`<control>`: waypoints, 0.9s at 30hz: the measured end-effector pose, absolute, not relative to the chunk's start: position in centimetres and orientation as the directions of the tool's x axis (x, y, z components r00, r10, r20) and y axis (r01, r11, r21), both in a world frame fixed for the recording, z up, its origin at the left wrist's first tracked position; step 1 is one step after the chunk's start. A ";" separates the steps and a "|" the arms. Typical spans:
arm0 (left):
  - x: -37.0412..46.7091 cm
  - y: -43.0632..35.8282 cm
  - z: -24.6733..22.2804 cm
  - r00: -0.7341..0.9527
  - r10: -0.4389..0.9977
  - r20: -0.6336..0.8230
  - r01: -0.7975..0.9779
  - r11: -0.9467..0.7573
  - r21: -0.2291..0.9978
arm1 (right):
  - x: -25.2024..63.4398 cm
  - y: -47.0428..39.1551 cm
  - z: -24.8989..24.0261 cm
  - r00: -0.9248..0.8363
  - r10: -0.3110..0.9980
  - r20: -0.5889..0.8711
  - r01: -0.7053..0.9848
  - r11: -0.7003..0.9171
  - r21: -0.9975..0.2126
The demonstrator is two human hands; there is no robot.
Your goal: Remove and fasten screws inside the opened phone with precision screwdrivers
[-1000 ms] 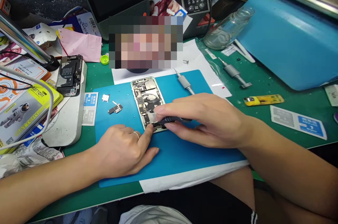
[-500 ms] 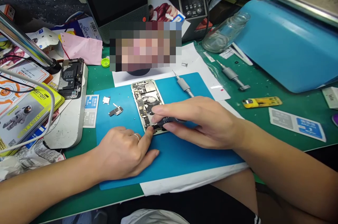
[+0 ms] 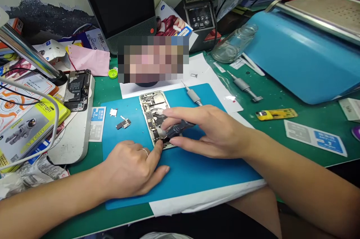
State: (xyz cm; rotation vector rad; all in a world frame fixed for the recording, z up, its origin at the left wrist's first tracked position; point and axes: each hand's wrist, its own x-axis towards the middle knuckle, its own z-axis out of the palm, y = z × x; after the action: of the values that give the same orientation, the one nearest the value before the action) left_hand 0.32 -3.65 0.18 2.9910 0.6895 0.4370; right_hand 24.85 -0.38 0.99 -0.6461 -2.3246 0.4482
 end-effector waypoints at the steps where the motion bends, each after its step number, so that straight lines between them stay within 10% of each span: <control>1: 0.3 -3.7 0.2 0.863 0.431 0.263 0.418 -0.902 0.106 | 24.9 -0.4 0.9 -0.652 0.555 0.517 0.328 0.821 -0.467; 27: 0.5 -3.7 0.1 0.861 0.430 0.272 0.428 -0.901 0.073 | 23.9 -0.9 0.1 -0.547 0.651 0.526 0.228 0.720 -0.655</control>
State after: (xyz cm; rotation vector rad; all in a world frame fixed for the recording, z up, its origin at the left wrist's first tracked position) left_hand 0.51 -3.66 0.15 3.0203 0.6963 0.4448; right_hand 23.89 -0.89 0.12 -0.6643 -2.1233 0.6754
